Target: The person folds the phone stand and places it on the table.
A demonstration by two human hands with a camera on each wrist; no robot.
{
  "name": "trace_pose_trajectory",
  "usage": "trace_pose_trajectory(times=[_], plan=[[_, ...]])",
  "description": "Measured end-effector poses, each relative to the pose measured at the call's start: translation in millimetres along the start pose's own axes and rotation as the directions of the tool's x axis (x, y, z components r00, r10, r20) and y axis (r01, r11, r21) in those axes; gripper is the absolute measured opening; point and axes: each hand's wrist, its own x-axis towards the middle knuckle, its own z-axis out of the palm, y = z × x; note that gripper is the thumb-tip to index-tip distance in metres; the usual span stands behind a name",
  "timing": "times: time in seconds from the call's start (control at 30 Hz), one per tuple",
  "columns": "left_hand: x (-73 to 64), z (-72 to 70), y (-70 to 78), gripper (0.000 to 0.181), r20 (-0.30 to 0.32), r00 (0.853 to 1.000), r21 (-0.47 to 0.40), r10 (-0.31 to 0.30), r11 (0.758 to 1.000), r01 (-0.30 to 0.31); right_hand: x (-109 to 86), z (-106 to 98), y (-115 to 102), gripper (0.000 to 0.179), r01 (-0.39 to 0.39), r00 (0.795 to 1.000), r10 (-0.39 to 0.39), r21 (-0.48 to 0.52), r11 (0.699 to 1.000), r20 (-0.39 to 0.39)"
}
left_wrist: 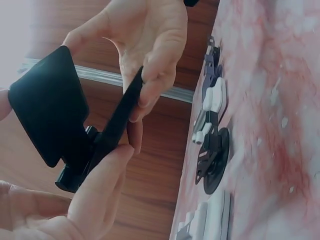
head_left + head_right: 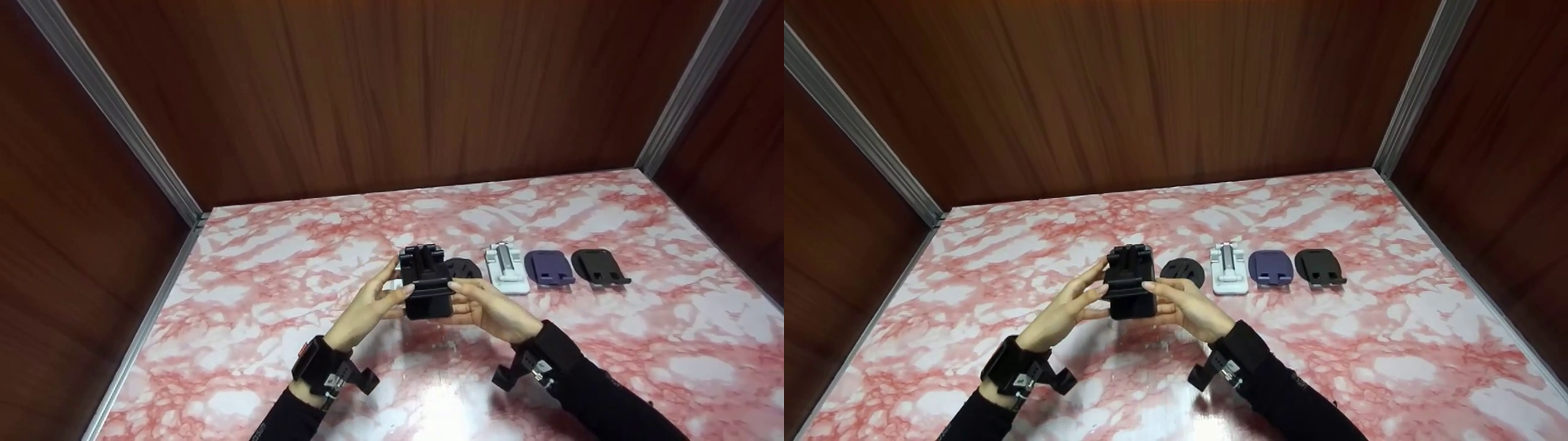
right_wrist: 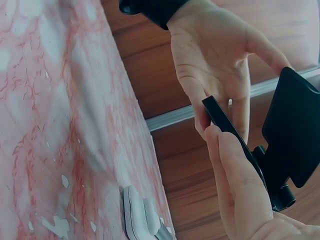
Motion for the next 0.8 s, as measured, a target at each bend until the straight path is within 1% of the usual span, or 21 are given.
trace_pose_trajectory(times=[0.2,0.37,0.47,0.57,0.7,0.8], plan=[[3.2,-1.0,-2.4,0.082,0.022,1.000,-0.099,0.007,0.995,-0.005,-0.3,-0.7,-0.6,0.026,-0.002,1.000,0.002,0.012,1.000,-0.016],[3.2,-1.1,-2.5,0.085,0.025,1.000,-0.159,0.001,0.987,0.003,-0.9,0.0,-1.7,0.032,-0.015,0.999,0.016,0.023,1.000,-0.037],[3.0,-0.1,-1.6,0.087,0.016,1.000,-0.170,-0.002,0.985,0.005,-1.0,0.4,-2.4,0.040,-0.021,0.999,0.022,0.020,1.000,-0.041],[3.3,0.9,-1.4,0.087,0.003,1.000,-0.167,0.000,0.986,0.000,-0.3,0.4,-3.0,0.044,-0.018,1.000,0.018,0.012,1.000,-0.025],[3.9,1.3,-3.0,0.088,-0.007,1.000,-0.163,0.002,0.987,-0.003,0.3,0.0,-2.9,0.044,-0.013,1.000,0.013,0.010,1.000,0.001],[4.6,1.3,-4.5,0.088,-0.008,1.000,-0.164,0.003,0.986,-0.004,0.4,-0.3,-2.1,0.044,-0.022,1.000,0.023,0.015,1.000,-0.011]])
